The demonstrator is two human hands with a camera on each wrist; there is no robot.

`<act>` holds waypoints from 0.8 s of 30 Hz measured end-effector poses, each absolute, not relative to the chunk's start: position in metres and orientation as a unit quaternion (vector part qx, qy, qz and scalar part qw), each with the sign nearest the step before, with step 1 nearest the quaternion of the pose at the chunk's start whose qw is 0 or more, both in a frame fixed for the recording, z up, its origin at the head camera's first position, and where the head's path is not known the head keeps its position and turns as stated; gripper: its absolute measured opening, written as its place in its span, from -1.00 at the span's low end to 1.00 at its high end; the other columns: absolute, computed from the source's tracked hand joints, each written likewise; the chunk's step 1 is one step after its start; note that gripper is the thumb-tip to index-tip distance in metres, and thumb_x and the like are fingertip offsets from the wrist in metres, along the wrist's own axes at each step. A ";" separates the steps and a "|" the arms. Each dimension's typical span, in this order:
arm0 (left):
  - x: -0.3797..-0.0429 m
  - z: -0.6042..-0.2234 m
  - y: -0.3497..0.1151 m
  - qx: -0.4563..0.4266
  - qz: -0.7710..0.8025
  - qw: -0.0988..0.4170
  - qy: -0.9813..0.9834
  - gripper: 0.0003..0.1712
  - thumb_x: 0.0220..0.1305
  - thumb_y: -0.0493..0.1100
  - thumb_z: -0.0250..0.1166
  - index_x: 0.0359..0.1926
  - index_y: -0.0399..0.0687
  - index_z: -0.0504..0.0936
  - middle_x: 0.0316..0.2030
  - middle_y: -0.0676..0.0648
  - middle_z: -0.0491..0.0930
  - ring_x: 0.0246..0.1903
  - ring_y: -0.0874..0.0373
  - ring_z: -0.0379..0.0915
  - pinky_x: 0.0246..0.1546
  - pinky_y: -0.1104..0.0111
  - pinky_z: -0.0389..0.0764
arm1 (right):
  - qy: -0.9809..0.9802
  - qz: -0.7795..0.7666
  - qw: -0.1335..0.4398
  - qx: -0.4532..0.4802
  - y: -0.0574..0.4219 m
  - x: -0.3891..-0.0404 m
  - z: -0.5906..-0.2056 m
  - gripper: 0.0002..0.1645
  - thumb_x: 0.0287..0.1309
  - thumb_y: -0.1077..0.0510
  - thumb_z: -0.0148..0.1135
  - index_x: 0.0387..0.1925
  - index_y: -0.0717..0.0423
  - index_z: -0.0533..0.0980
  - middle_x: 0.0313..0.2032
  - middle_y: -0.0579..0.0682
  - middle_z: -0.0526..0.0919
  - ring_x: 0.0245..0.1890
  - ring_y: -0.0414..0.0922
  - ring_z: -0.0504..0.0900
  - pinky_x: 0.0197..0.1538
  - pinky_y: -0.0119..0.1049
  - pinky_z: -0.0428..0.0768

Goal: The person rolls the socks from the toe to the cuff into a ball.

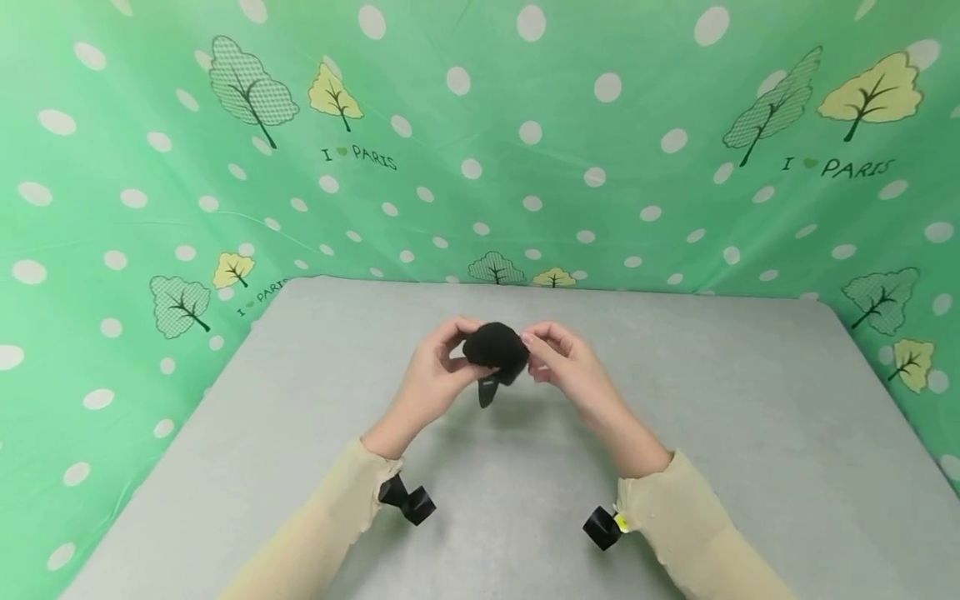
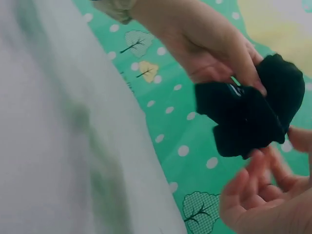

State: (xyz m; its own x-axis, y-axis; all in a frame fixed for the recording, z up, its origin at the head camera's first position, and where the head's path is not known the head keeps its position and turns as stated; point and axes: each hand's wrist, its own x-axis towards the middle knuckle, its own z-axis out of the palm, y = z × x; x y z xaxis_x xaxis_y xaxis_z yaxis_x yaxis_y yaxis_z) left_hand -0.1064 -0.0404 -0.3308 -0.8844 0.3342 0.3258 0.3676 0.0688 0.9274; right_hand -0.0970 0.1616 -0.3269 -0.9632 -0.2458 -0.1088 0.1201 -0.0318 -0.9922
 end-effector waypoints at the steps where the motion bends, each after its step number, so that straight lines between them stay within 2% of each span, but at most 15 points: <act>1: -0.108 -0.331 -0.040 -0.231 -0.646 0.021 -0.727 -0.67 0.14 -0.46 0.40 -0.06 -0.23 0.58 -0.02 -0.21 0.62 0.04 0.02 0.56 -0.06 0.34 0.70 | 0.693 -0.709 0.126 -0.037 0.161 -0.095 -0.326 -0.86 0.46 0.06 0.07 -0.12 0.04 0.43 -0.37 -0.20 0.56 -0.33 -0.29 0.60 -0.18 -0.42 0.62; 5: -0.109 -0.331 -0.037 -0.228 -0.633 0.064 -0.737 -0.68 0.14 -0.46 0.39 -0.08 -0.21 0.59 -0.01 -0.18 0.61 0.05 0.01 0.57 -0.11 0.35 0.72 | 0.710 -0.693 0.123 -0.025 0.156 -0.092 -0.326 -0.74 0.38 0.13 0.13 -0.07 0.23 0.36 -0.39 -0.17 0.63 -0.33 -0.27 0.72 -0.18 -0.40 0.69; 8: -0.107 -0.332 -0.035 -0.236 -0.610 0.092 -0.751 -0.69 0.14 -0.46 0.39 -0.10 -0.19 0.59 -0.01 -0.16 0.62 0.05 0.00 0.58 -0.17 0.37 0.72 | 0.710 -0.695 0.114 -0.010 0.153 -0.093 -0.327 -0.81 0.35 0.21 0.13 -0.12 0.27 0.40 -0.38 -0.17 0.67 -0.34 -0.29 0.73 -0.19 -0.41 0.71; 11: -0.107 -0.333 -0.035 -0.228 -0.605 0.108 -0.755 -0.69 0.13 -0.48 0.39 -0.12 -0.19 0.57 -0.01 -0.15 0.63 0.05 0.00 0.58 -0.20 0.36 0.72 | 0.643 -0.755 0.129 0.016 0.153 -0.096 -0.333 -0.93 0.35 0.28 0.10 -0.26 0.15 0.51 -0.42 -0.23 0.60 -0.44 -0.36 0.56 -0.34 -0.52 0.59; 13: -0.107 -0.334 -0.035 -0.217 -0.618 0.104 -0.749 -0.69 0.13 -0.50 0.38 -0.13 -0.21 0.54 0.01 -0.16 0.62 0.05 0.01 0.57 -0.20 0.36 0.72 | 0.550 -0.819 0.164 0.014 0.156 -0.097 -0.338 -0.76 0.41 0.28 0.03 -0.38 0.03 0.52 -0.49 -0.23 0.50 -0.52 -0.34 0.32 -0.45 -0.56 0.34; 16: -0.108 -0.337 -0.037 -0.200 -0.650 0.083 -0.728 -0.65 0.12 -0.51 0.37 -0.11 -0.27 0.47 0.07 -0.22 0.59 0.05 0.06 0.56 -0.18 0.39 0.71 | 0.384 -0.892 0.239 -0.011 0.160 -0.099 -0.343 -0.65 0.50 0.24 -0.09 -0.40 0.01 0.54 -0.52 -0.17 0.42 -0.51 -0.24 0.01 -0.42 -0.47 0.03; 19: -0.107 -0.340 -0.040 -0.188 -0.690 0.063 -0.696 -0.61 0.09 -0.56 0.36 -0.10 -0.34 0.42 0.10 -0.24 0.56 0.01 0.17 0.52 -0.08 0.46 0.64 | 0.329 -0.903 0.275 -0.033 0.164 -0.101 -0.345 -0.63 0.55 0.16 -0.14 -0.34 0.05 0.55 -0.48 -0.14 0.45 -0.48 -0.20 -0.06 -0.36 -0.41 -0.04; 24: -0.099 -0.340 -0.045 -0.197 -0.749 0.049 -0.631 -0.60 0.03 -0.66 0.31 -0.17 -0.45 0.33 -0.05 0.06 0.58 -0.07 0.29 0.48 0.04 0.53 0.55 | 0.416 -0.882 0.223 -0.009 0.158 -0.110 -0.342 -0.63 0.52 0.14 -0.06 -0.43 0.03 0.56 -0.53 -0.16 0.45 -0.58 -0.22 -0.01 -0.38 -0.39 -0.05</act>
State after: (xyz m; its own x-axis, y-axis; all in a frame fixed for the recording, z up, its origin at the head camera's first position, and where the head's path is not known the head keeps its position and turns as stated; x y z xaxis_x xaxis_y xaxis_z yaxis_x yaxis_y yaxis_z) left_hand -0.0994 -0.0445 -0.3405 -0.9179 0.1750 0.3562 0.3211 -0.1998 0.9257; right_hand -0.1099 0.1579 -0.3421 -0.9000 -0.4017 -0.1695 0.3864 -0.5548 -0.7368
